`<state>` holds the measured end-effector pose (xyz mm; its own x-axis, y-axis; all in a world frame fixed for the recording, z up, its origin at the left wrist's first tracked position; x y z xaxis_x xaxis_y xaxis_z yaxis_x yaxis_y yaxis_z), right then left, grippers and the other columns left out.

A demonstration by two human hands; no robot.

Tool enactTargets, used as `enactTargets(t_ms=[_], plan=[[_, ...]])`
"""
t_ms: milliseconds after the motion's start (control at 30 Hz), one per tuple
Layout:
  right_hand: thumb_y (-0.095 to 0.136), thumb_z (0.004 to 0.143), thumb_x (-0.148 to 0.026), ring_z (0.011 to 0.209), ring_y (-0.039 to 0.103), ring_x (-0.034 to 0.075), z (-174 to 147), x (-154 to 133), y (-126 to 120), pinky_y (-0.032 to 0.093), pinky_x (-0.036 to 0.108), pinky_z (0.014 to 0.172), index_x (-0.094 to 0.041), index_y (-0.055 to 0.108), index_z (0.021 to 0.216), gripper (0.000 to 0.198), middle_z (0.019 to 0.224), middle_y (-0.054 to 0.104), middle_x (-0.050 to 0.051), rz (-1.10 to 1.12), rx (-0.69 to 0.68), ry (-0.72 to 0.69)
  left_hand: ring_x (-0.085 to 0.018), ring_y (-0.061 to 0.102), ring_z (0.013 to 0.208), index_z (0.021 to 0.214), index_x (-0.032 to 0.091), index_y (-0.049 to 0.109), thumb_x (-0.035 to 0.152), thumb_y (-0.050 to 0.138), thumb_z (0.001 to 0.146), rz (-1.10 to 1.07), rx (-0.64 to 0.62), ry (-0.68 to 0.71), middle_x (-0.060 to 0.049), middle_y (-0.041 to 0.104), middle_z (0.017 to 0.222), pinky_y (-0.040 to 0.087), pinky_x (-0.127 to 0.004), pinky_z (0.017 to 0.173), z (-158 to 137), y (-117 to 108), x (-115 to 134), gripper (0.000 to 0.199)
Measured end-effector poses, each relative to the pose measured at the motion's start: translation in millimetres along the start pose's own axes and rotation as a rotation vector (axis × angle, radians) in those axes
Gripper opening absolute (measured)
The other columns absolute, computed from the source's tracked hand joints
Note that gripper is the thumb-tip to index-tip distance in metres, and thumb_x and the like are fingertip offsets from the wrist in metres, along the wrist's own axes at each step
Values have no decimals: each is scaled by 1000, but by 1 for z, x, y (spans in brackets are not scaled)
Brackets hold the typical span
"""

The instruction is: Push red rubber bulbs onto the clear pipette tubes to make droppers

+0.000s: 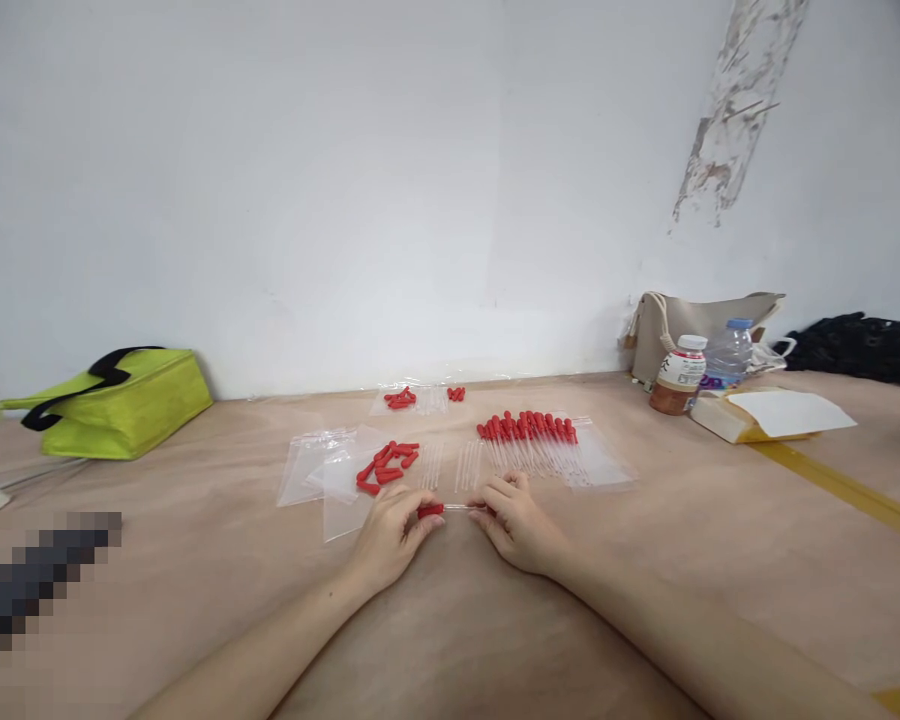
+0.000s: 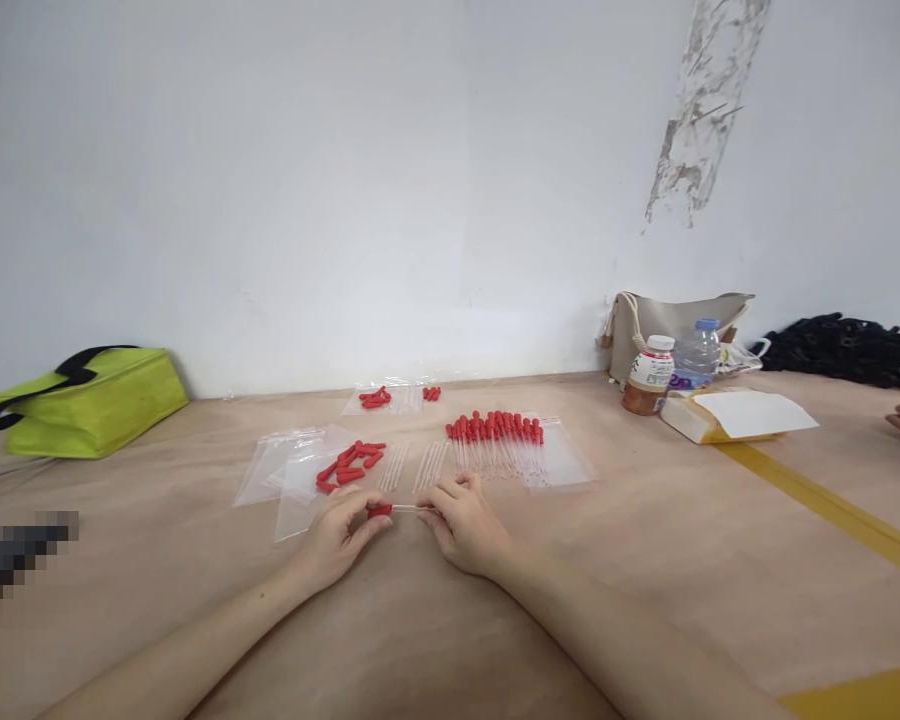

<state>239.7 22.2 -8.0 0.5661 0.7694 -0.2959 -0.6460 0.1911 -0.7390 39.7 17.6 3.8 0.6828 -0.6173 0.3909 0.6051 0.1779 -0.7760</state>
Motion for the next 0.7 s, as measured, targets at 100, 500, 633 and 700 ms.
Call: enactTargets(t_ms=[100, 500, 633, 700], plan=[[41, 84, -17, 77, 51, 11, 0, 2, 1, 26, 31, 82, -19, 54, 86, 13, 81, 58, 0, 0, -7, -10, -17, 51, 78, 88, 22, 61, 33, 48, 83, -7, -21, 51, -1, 63, 78, 36, -31, 76, 1, 0, 1, 17], [42, 81, -12, 69, 50, 10, 4, 13, 3, 23, 31, 73, -21, 61, 90, 23, 80, 60, 1, -141, -29, -185, -15, 51, 74, 79, 20, 61, 28, 42, 87, 99, -86, 194, -1, 62, 73, 31, -33, 78, -1, -2, 7, 22], [42, 80, -14, 62, 45, 10, 2, 8, 5, 21, 31, 67, -19, 61, 84, 21, 72, 58, 1, -219, -5, -191, -15, 49, 72, 78, 19, 59, 28, 43, 86, 137, -78, 216, -1, 60, 70, 31, -33, 78, -1, 1, 5, 21], [42, 80, -15, 59, 42, 10, 2, 4, 6, 20, 30, 65, -19, 61, 81, 19, 69, 57, 1, -226, 3, -181, -15, 48, 71, 77, 18, 58, 28, 43, 86, 143, -78, 226, -1, 59, 70, 31, -34, 78, -1, 3, 5, 20]])
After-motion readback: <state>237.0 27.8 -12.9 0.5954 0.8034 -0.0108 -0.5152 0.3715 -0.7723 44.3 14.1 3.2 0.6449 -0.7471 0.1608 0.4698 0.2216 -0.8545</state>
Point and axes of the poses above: each hand's wrist, its own z-axis towards the middle knuckle, its own y-axis out of the palm, x = y × z, the point moved 1 cm from there along z, towards the middle knuckle
